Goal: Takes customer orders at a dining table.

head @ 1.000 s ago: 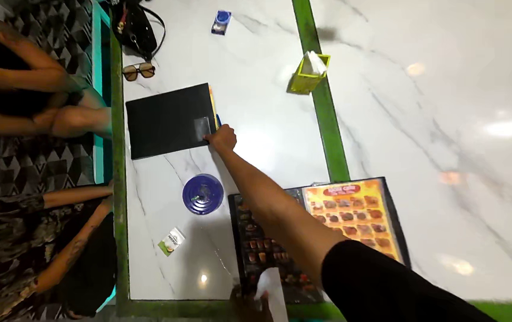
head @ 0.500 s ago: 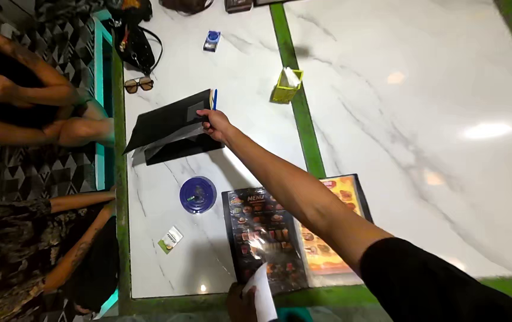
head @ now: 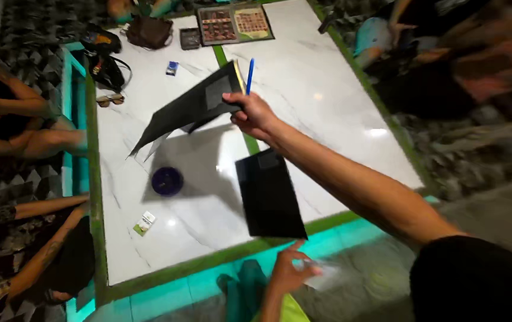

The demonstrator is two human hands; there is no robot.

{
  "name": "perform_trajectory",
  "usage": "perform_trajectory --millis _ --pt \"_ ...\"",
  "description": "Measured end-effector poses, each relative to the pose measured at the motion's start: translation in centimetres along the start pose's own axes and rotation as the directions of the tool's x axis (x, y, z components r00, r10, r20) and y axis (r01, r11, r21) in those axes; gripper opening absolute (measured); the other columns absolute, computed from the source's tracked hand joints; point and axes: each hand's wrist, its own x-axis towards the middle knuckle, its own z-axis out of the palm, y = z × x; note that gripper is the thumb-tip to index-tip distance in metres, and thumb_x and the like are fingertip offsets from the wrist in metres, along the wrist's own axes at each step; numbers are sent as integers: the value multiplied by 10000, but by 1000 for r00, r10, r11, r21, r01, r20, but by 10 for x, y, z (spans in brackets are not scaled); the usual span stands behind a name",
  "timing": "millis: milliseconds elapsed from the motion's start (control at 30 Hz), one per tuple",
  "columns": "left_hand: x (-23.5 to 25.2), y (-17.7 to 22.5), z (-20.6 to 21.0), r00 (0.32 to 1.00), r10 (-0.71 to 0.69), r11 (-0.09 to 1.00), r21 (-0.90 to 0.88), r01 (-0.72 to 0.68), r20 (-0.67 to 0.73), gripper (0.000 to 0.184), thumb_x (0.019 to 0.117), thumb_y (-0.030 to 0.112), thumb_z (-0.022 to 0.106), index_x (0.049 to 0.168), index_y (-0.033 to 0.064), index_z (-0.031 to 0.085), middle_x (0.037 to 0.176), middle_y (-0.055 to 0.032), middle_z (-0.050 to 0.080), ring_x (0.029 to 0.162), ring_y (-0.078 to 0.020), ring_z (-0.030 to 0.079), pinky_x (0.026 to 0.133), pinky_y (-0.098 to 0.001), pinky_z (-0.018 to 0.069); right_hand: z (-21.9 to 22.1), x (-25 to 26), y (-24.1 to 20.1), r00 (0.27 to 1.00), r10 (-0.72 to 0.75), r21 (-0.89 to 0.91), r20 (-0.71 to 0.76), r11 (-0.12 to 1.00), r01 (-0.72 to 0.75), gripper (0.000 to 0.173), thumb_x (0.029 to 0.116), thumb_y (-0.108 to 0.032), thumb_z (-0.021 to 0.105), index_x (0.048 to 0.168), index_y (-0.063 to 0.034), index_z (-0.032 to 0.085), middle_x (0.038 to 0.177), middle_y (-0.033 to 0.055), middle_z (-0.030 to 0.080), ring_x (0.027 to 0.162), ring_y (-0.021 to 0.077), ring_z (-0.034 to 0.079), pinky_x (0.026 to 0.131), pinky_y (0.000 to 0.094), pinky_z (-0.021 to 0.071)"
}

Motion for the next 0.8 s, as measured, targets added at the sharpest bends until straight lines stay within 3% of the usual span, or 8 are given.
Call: perform_trajectory --millis 133,267,333,367,467,567,667,800 --pt "-73 -21 -45 975 -190 981 -52 185 -116 340 865 127 783 1153 -42 719 1233 -143 712 1118 -194 694 1001 -390 567 -35 -133 -80 986 -165 -177 16 970 165 39 967 -109 617 998 -115 593 746 -16 648 482 16 465 425 174 383" --pt "-176 -31 -117 767 -316 948 -220 231 -558 302 907 94 713 1135 -90 640 972 -147 722 880 -191 711 844 -399 609 -65 -271 -147 963 -266 -368 47 891 264 172 899 -97 633 1049 -166 678 879 -26 747 732 64 715 671 258 629" --pt "-199 -4 -144 734 -175 949 -312 -53 -656 359 906 160 713 1196 -15 596 1108 -75 727 997 -149 709 880 -368 604 -79 -329 -176 944 -309 -478 112 816 324 187 875 -119 660 1012 -224 732 859 -69 755 699 21 701 627 212 613" --pt "-199 16 -152 780 -62 923 -332 -192 -623 525 883 285 775 1307 42 583 1342 -69 659 1205 -178 646 995 -394 558 -88 -354 -187 933 -320 -524 163 774 357 181 886 -148 679 1019 -252 744 862 -95 753 690 -7 690 612 181 600" --pt "-143 81 -142 910 244 863 -353 -362 -336 553 859 526 748 1331 250 666 1630 -28 389 1506 -246 357 1170 -487 394 -104 -409 -211 921 -332 -636 202 671 381 191 882 -136 661 1017 -242 743 829 -103 744 639 -29 667 564 144 575" --pt "-80 107 -89 948 319 867 -404 -294 -5 536 834 406 812 1314 205 681 1586 -20 456 1416 -212 485 1106 -437 477 -101 -423 -209 968 -248 -667 36 715 208 293 826 -25 621 1063 -172 709 824 -31 746 615 30 673 542 189 578" --pt "-64 102 -39 993 107 947 -299 -118 -55 466 778 36 764 1229 17 647 1084 4 746 939 -73 711 848 -293 597 -142 -365 -171 997 -81 -583 5 810 69 210 824 -5 628 982 -143 645 821 -25 721 679 65 676 619 239 589" --pt "-36 49 -16 987 -81 942 -335 31 -136 312 855 132 757 1124 22 645 923 -11 738 839 -101 706 793 -325 599 -226 -269 -65 990 45 -493 132 870 26 81 880 -91 644 915 -152 603 824 -56 686 725 52 650 659 262 562"
